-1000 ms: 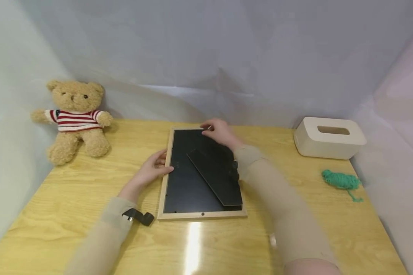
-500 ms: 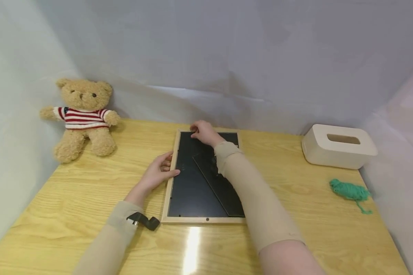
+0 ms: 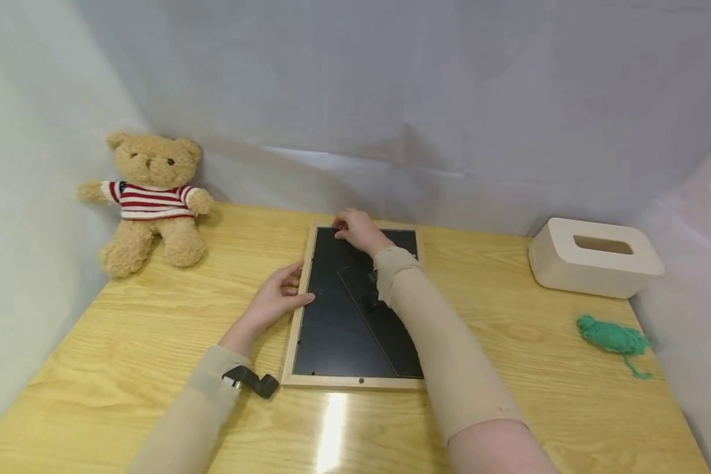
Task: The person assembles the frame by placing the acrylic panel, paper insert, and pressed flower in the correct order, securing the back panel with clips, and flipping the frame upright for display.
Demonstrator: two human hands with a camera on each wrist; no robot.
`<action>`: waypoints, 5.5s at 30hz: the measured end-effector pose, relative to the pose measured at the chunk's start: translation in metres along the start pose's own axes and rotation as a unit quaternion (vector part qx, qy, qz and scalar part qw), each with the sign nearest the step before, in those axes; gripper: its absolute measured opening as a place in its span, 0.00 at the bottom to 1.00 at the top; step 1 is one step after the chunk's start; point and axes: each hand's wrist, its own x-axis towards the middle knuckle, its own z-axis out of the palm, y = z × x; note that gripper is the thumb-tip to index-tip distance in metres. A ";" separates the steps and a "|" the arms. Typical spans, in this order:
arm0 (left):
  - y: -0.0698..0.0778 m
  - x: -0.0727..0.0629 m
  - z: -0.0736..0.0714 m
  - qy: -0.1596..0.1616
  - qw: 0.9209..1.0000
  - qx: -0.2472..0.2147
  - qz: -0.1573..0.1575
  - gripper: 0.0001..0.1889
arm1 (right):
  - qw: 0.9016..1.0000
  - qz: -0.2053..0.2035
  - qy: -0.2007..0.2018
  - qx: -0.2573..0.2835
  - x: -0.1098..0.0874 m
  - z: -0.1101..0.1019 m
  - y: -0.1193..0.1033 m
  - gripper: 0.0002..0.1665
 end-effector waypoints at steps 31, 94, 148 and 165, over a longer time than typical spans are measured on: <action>0.004 0.002 0.001 -0.003 1.000 0.004 -0.006 0.41 | 0.997 -0.009 -0.041 -0.064 0.000 -0.017 -0.010 0.16; 0.011 -0.001 -0.019 -0.010 0.940 -0.339 0.033 0.37 | 0.930 0.138 0.095 0.327 -0.205 -0.049 0.028 0.40; 0.084 -0.005 -0.024 0.185 0.897 -0.084 0.394 0.53 | 0.924 -0.109 0.307 0.200 -0.185 -0.095 -0.009 0.51; 0.078 0.003 -0.014 0.241 0.866 -0.044 0.436 0.55 | 0.919 -0.031 0.292 0.262 -0.181 -0.091 -0.016 0.31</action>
